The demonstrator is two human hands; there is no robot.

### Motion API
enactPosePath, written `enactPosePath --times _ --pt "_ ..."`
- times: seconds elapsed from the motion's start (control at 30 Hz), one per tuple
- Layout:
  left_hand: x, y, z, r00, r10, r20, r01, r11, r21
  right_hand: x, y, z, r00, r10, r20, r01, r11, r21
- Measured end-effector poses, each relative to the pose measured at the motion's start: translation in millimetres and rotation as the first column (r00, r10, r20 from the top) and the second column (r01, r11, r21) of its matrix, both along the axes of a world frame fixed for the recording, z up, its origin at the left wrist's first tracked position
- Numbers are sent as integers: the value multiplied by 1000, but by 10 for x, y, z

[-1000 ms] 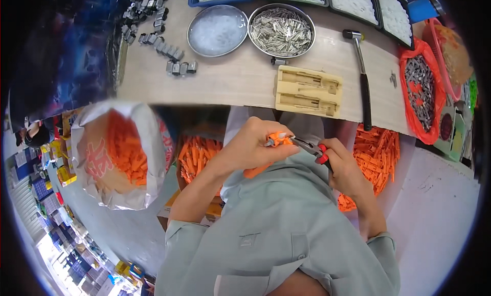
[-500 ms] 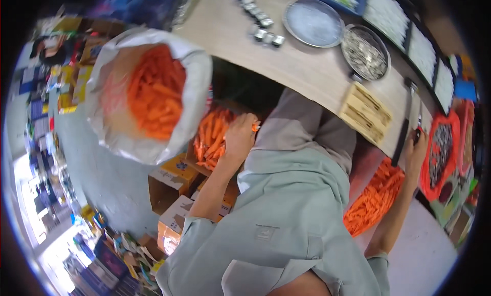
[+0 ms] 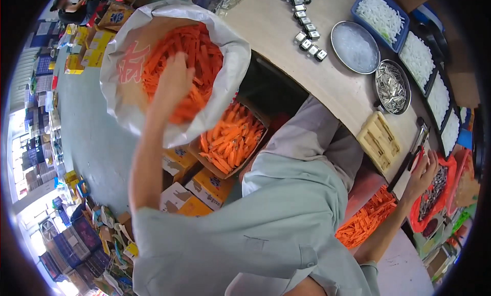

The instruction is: Assembling orange plastic components by inserting small metal pins and using a hammer and pliers.

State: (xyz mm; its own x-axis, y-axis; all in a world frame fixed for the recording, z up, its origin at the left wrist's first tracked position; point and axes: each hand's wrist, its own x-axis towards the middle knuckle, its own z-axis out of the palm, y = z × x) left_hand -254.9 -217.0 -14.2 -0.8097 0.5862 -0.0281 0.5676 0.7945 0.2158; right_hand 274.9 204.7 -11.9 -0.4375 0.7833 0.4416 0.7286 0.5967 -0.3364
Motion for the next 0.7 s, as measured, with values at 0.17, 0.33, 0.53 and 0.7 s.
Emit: enactPosePath --times 0.17,0.33,0.53,0.7 --pt "-992 28 -1195 809 460 367 -426 888 -173 -475 -414 258 986 169 15 -170 983 65" --pt "-1174 233 -1834 827 521 209 -460 843 -279 -521 -655 230 992 118 -44 -121 991 -64" --pt "-1375 42 -1784 852 458 256 -355 862 -361 -665 -748 148 972 235 -25 -236 970 -57" --pt "-1350 42 -1830 927 362 100 -307 884 -354 -893 -933 109 950 278 -142 -300 939 -171"
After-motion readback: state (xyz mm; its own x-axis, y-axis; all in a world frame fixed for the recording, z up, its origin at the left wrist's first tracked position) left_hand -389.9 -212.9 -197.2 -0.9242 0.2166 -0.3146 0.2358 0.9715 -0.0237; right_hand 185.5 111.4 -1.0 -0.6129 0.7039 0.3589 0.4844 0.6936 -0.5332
